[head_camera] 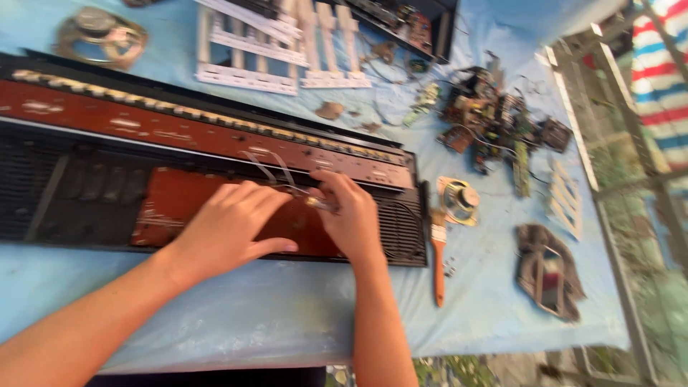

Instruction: Repairing the internal wiring and components of an electronic keyboard on a workbench.

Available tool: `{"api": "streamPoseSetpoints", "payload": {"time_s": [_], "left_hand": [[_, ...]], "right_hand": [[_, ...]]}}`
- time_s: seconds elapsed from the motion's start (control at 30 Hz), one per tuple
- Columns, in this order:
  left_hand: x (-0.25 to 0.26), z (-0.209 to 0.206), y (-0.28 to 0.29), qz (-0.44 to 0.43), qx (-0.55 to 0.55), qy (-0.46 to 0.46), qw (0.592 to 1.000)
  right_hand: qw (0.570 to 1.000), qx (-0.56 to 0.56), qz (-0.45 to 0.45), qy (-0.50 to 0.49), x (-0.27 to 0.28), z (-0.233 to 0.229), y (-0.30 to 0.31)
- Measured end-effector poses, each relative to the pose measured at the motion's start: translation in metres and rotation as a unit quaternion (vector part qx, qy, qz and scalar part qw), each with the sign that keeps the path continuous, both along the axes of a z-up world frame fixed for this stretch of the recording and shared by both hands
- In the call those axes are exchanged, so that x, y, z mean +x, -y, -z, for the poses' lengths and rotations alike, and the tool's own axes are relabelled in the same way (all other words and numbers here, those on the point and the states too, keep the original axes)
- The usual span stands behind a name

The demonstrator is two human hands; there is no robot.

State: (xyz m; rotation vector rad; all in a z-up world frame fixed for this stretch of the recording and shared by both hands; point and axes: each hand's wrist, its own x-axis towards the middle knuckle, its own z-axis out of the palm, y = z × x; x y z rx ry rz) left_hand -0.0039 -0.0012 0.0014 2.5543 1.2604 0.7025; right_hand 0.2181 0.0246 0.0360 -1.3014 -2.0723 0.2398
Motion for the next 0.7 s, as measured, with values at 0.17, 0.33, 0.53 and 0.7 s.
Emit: {"api": "streamPoseSetpoints", "payload": {"time_s": [0.17,0.33,0.53,0.7], "left_hand": [[0.009,-0.003,-0.001,-0.005,0.024,-0.004,1.0],[0.009,-0.001,0.001,-0.075,0.055,-0.134,0.987],[0.007,-0.001,0.002,-0.063,0.06,-0.104,0.991],[0.007,-0.005,0.002,-0.053,0.045,-0.068,0.995]], "right_hand": [[0.999,-0.027,0.021,0.009,0.014,0.004,0.005],[0.995,0.014,0.022,-0.096,0.008,0.001,0.006],[0.685,-0.051,-0.295,-0.665,0.05,-0.063,0.024],[0.637,0.096,-0.518,-0.563,0.082,-0.188,0.127]]}}
